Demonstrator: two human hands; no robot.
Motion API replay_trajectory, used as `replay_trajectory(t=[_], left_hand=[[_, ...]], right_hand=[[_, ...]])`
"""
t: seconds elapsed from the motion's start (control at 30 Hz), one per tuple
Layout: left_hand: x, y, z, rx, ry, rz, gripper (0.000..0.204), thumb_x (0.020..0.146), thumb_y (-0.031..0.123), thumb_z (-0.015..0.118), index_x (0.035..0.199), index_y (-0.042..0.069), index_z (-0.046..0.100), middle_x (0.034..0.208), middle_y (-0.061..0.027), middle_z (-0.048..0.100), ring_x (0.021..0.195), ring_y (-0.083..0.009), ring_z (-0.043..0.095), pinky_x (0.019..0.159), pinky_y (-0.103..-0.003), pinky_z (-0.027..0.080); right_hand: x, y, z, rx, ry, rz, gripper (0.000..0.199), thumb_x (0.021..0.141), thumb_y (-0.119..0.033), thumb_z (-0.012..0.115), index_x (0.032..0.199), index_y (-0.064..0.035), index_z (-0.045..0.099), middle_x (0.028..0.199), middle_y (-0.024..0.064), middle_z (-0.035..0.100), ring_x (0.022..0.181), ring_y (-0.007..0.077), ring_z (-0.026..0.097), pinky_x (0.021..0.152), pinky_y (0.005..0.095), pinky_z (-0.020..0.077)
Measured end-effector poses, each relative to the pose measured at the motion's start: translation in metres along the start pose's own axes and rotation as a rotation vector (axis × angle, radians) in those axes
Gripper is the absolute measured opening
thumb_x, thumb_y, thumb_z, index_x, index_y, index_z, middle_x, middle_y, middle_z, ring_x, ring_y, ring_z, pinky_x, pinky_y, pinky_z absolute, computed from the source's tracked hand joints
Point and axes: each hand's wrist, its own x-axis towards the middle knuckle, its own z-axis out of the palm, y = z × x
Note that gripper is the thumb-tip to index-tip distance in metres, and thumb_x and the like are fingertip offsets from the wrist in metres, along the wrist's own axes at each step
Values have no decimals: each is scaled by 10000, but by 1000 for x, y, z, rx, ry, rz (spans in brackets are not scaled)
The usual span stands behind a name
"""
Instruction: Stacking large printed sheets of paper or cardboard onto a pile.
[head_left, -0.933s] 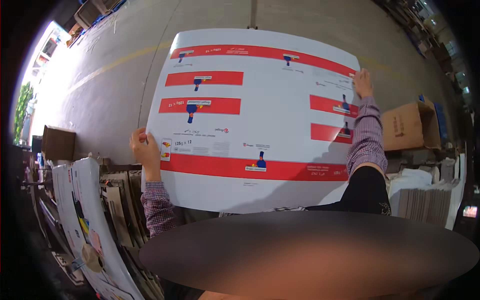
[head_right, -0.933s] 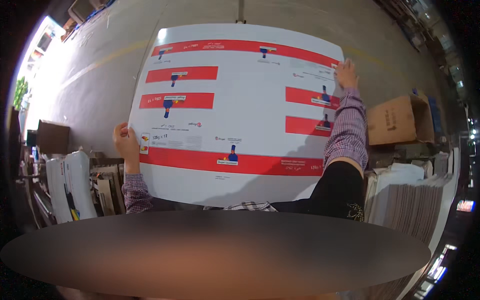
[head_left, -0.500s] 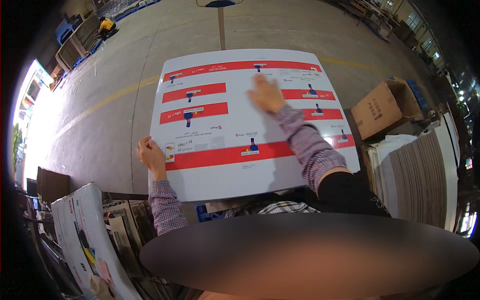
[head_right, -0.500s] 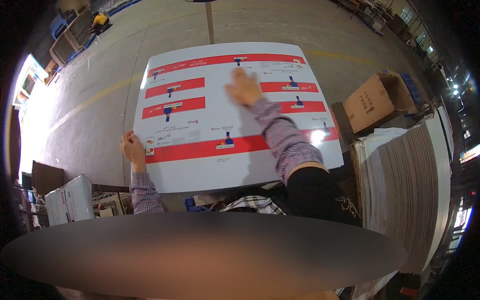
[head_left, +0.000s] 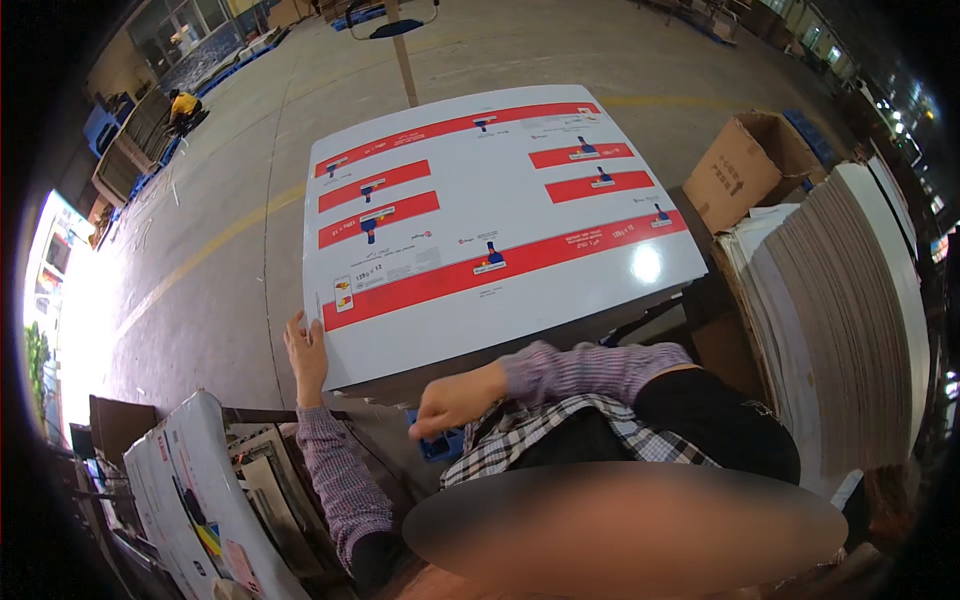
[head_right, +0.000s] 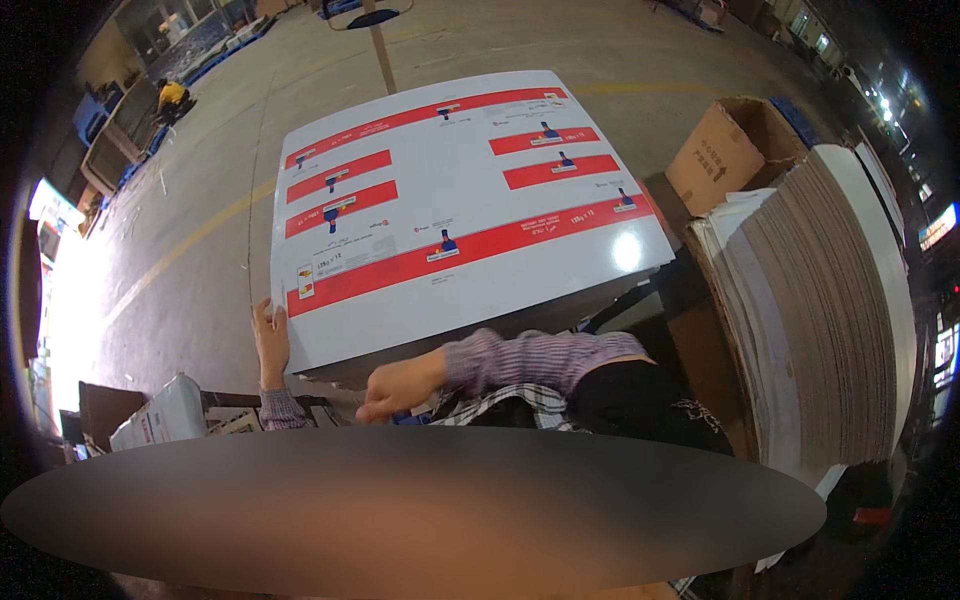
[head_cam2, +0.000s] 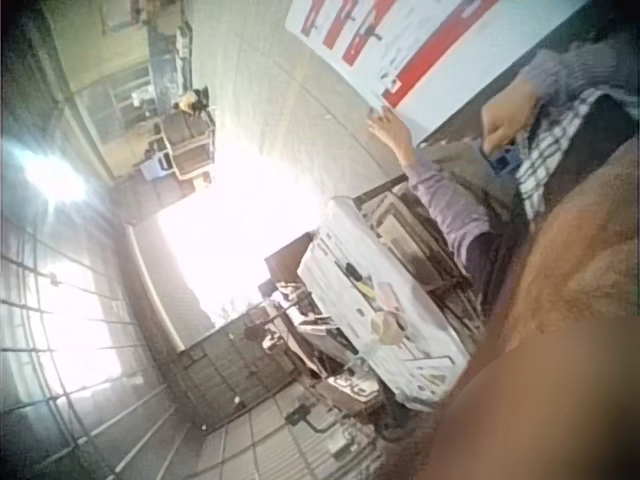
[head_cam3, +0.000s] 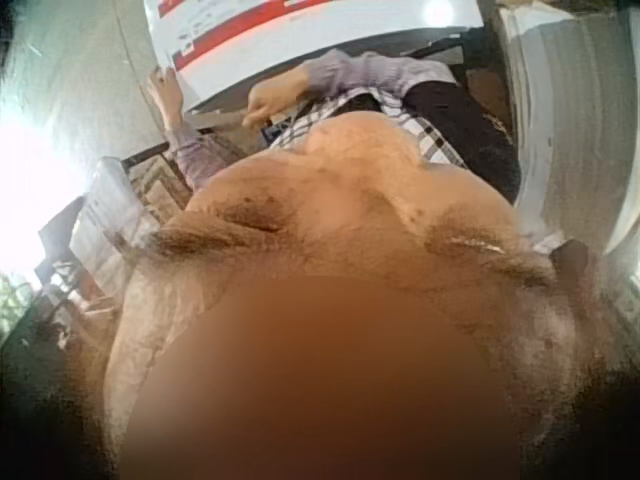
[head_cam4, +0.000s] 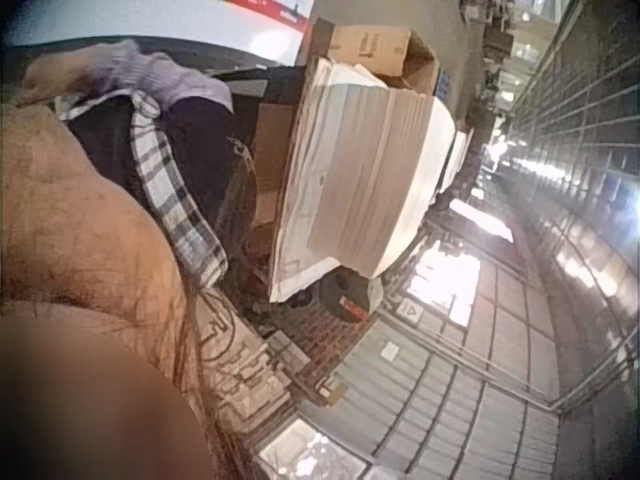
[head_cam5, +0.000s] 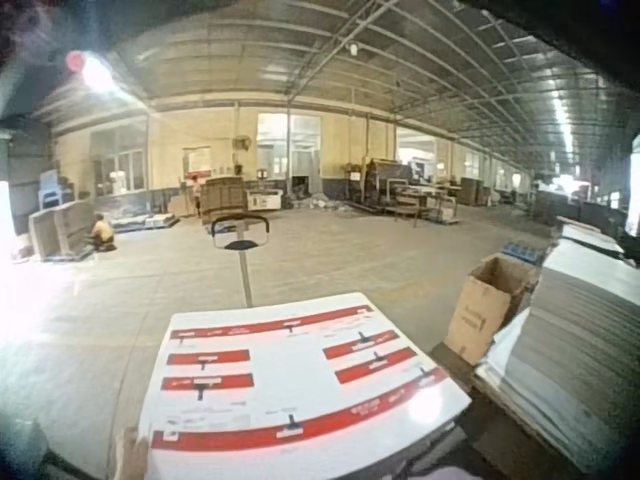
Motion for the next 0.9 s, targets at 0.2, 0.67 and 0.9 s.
replay_trajectory(t=[0.2, 0.67, 0.9], left_hand=[[-53, 23, -10, 201, 153, 77, 461, 910, 233, 548, 1293, 2, 436, 1066, -183, 494, 941, -297, 522, 815, -399, 433], [-76, 6, 15, 120, 361, 133, 385, 988, 213, 394, 1263, -46, 473, 1129, -214, 513, 1020, -349, 518, 858, -415, 425], [-78, 9, 22, -21, 507, 76, 365, 985, 249, 406, 1132, -45, 565, 1070, -199, 568, 1024, -339, 532, 874, -414, 425]], right_hand=[[-137, 74, -62, -535, 1169, -189, 322, 935, -180, 507, 1225, -42, 531, 1272, 140, 531, 1227, 284, 470, 1015, 400, 378], [-85, 29, -5, -351, 763, -445, 279, 891, -283, 561, 996, -32, 620, 1147, 148, 561, 1148, 300, 472, 992, 440, 350], [-237, 107, -16, -844, 1396, 362, 335, 906, -308, 522, 1138, -83, 609, 1183, 76, 581, 1168, 260, 484, 1068, 529, 195]])
